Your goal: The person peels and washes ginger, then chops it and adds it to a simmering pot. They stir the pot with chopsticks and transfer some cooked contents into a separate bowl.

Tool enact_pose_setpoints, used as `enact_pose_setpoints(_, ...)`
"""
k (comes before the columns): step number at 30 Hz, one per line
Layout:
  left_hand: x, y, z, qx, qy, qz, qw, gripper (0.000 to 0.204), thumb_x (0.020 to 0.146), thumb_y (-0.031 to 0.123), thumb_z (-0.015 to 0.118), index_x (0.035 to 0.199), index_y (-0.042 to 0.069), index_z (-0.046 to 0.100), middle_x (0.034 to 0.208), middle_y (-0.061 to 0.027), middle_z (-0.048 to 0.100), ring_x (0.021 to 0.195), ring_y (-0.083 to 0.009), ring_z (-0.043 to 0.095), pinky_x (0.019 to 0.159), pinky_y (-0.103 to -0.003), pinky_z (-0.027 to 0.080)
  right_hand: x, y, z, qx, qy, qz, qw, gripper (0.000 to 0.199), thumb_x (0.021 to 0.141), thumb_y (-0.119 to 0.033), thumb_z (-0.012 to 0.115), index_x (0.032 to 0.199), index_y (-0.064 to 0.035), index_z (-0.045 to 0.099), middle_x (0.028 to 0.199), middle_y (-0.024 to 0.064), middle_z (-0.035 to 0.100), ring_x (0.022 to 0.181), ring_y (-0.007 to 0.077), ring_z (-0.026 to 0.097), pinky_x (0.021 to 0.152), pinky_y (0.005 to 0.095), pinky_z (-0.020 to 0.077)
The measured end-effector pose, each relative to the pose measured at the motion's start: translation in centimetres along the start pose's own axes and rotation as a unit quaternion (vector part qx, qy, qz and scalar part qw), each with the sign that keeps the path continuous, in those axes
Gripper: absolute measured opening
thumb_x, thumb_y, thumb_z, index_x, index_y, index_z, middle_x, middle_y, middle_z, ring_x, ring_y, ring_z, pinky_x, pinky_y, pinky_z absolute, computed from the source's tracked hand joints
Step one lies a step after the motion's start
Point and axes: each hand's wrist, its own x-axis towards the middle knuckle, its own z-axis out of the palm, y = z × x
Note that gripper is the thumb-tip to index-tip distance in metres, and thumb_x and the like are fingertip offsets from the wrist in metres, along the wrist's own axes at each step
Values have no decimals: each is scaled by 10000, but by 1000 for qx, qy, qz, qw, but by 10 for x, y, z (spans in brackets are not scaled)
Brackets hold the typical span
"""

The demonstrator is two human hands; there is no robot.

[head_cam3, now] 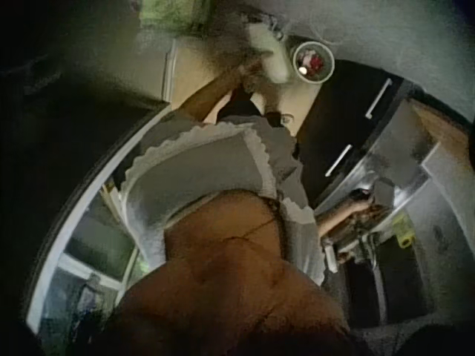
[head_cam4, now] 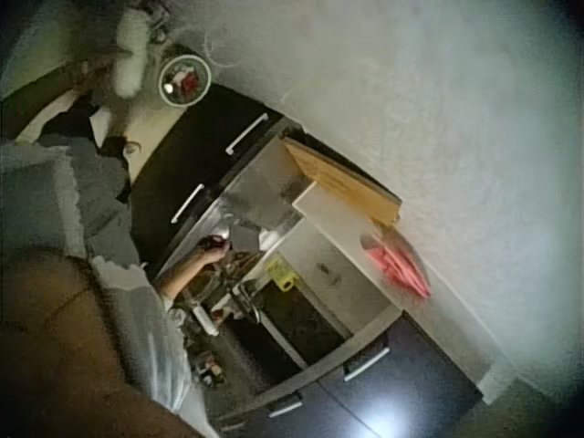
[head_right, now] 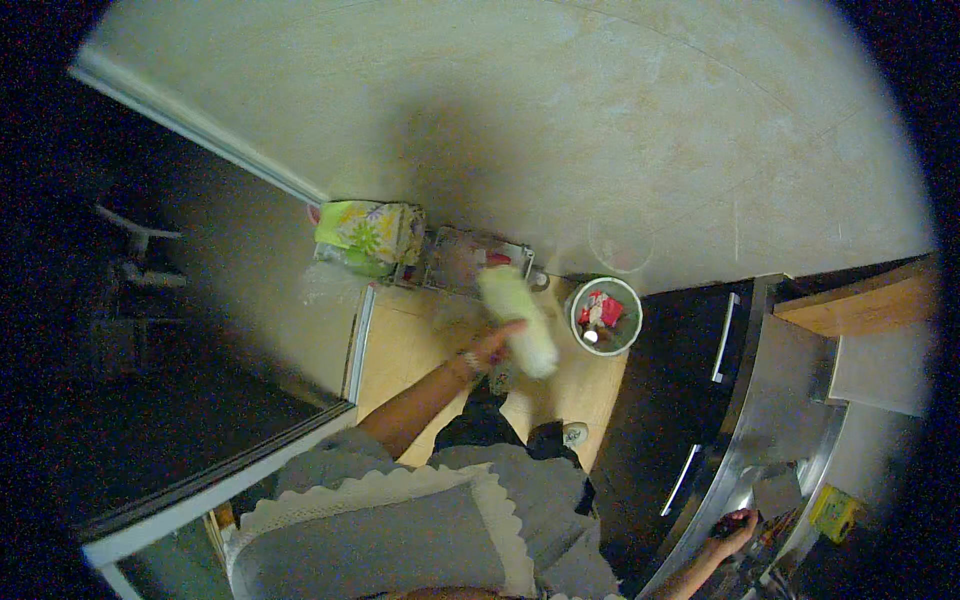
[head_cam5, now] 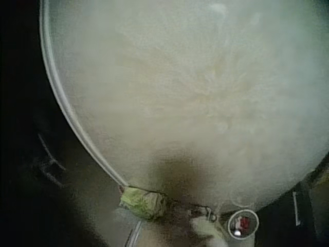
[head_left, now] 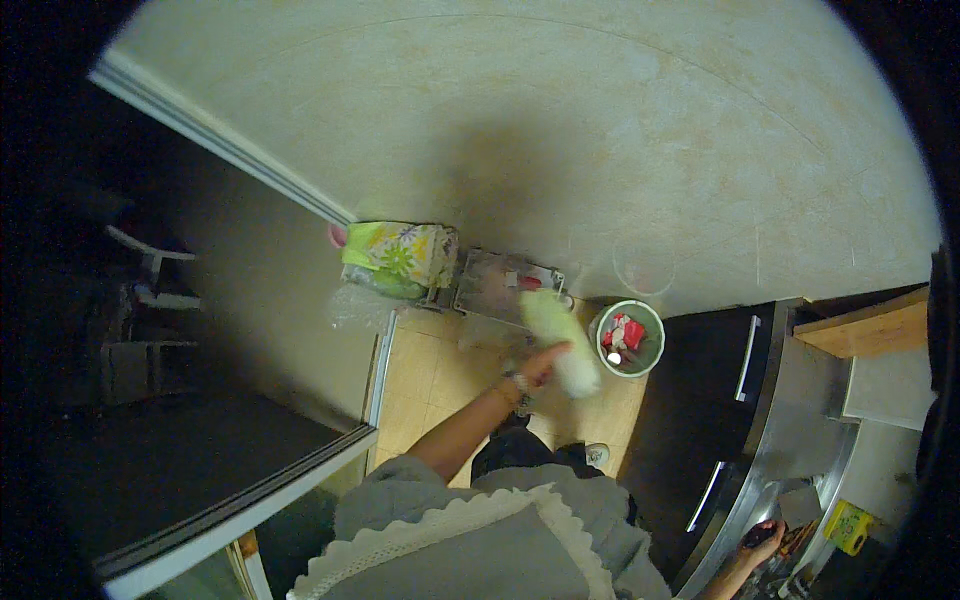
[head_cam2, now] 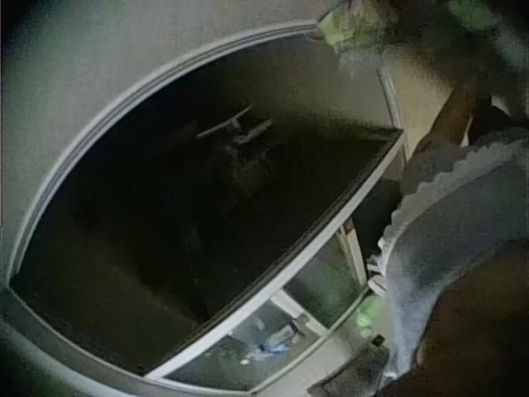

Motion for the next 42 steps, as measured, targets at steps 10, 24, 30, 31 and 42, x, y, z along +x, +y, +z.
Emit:
enact_pose_setpoints(10,8,-6,-145,172,322,-8,931,583,591,543,740,840,25,643,740,-66,629,571,-142,555,519,-293,449,-41,25,37,-84,64,-27,994,215,854,-265,570,718,-111,506,556,-38,422,462,74,401,440,213,334)
enact_pose_setpoints(24,104,18,-189,392,279,-60,875,758,531,549,748,1043,9,602,1036,-156,618,964,-261,589,844,-372,461,-36,48,5,-116,58,36,991,128,858,-223,566,839,-97,558,632,-29,492,512,68,447,455,204,378)
enact_pose_setpoints(30,153,23,-204,277,409,-16,869,775,541,479,773,1132,23,564,1099,-118,603,1023,-246,561,907,-358,429,-44,58,1,-140,125,-9,982,197,840,-250,589,733,-116,493,571,-41,411,468,80,399,420,215,333)
enact_pose_setpoints(31,159,22,-207,209,371,-6,905,770,549,460,776,1144,23,556,1109,-115,599,1035,-245,554,923,-356,419,-47,58,4,-131,139,0,982,197,839,-253,590,734,-117,495,571,-42,413,471,80,403,417,217,331)
enact_pose_setpoints(42,166,23,-194,311,413,17,856,698,699,396,712,1215,-10,475,1106,-107,590,999,-232,546,906,-358,411,-67,55,39,-196,127,36,972,265,852,-325,562,669,-143,500,531,-47,418,430,61,380,397,216,289)
